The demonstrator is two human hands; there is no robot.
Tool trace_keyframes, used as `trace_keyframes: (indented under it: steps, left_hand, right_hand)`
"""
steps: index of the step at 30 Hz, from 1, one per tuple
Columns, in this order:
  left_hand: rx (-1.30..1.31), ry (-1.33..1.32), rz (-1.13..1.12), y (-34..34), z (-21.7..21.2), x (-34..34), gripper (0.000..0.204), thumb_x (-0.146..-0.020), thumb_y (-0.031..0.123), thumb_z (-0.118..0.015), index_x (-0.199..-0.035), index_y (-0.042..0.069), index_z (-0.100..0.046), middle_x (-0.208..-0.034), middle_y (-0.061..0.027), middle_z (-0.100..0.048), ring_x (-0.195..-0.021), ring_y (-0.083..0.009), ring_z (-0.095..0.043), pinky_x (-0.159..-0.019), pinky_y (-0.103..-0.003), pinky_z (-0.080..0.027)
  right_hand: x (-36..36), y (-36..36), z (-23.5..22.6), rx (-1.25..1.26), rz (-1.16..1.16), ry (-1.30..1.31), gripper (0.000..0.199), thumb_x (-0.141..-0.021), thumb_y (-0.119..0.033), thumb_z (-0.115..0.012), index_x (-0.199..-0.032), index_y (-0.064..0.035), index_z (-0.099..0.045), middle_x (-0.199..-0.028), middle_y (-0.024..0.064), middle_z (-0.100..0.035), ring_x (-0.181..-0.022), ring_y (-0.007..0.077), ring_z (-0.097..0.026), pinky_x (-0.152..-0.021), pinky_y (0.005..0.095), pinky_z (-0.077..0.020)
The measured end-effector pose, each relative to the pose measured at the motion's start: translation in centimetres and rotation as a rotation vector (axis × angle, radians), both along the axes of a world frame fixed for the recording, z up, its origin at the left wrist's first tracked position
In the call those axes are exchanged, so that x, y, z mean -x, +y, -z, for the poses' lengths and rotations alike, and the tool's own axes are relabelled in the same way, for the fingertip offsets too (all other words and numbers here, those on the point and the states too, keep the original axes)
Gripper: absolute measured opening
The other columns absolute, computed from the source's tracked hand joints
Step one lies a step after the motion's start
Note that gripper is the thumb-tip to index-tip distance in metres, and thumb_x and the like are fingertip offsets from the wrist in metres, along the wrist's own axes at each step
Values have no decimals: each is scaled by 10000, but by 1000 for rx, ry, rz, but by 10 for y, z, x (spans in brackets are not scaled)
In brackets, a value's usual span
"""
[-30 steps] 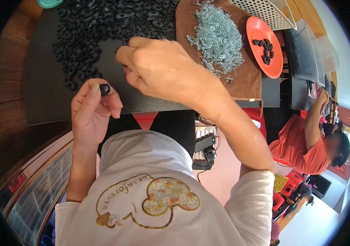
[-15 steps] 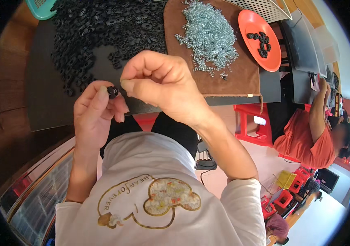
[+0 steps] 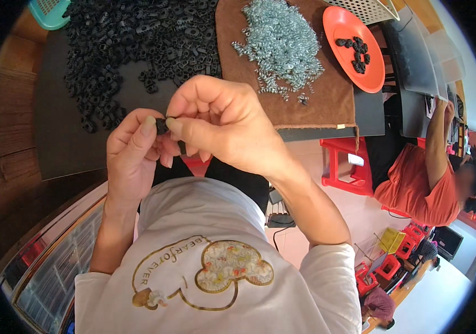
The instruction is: Manually inserting small light-green beads into black plastic ring settings at a workbench.
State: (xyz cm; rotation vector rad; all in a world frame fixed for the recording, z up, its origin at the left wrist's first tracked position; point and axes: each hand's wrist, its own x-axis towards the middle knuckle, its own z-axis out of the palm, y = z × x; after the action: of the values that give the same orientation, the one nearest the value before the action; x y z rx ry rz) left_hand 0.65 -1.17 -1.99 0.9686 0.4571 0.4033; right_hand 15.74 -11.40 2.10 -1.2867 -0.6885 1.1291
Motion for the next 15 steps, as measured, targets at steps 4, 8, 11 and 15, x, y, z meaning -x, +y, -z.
trace_keyframes:
  steps: [4, 8, 11, 15]
  left_hand:
    - [-26, 0, 20, 2, 2, 1, 243, -992, 254, -543, -968, 21, -603, -722, -56, -636, -566, -74, -542, -497, -211, -464]
    - [-26, 8, 38, 5, 2, 2, 231, -989, 241, -548, -955, 20, -605, -711, -53, -629, -566, -73, -541, -509, -205, -461]
    - [-47, 19, 43, 5, 2, 1, 222, -986, 232, -555, -949, 20, -607, -702, -48, -625, -563, -70, -538, -512, -200, -458]
    - [-21, 17, 33, 4, 3, 1, 224, -987, 232, -556, -946, 18, -608, -699, -41, -622, -558, -63, -531, -510, -194, -453]
  right_hand:
    - [-2, -2, 2, 29, -51, -25, 40, -875, -9, -643, -863, -18, -605, -735, 15, -639, -588, 43, -580, -479, 189, -469]
    - [0, -2, 5, -1, -67, 7, 50, -878, -5, -633, -846, -17, -597, -728, 27, -637, -583, 52, -587, -472, 203, -483]
    - [-1, -2, 6, 7, -68, 19, 57, -881, 7, -628, -842, -9, -590, -720, 37, -635, -582, 66, -599, -468, 221, -503]
    - [-2, -2, 10, -43, -61, 38, 52, -884, 22, -627, -854, 2, -590, -720, 45, -636, -594, 76, -613, -481, 227, -526]
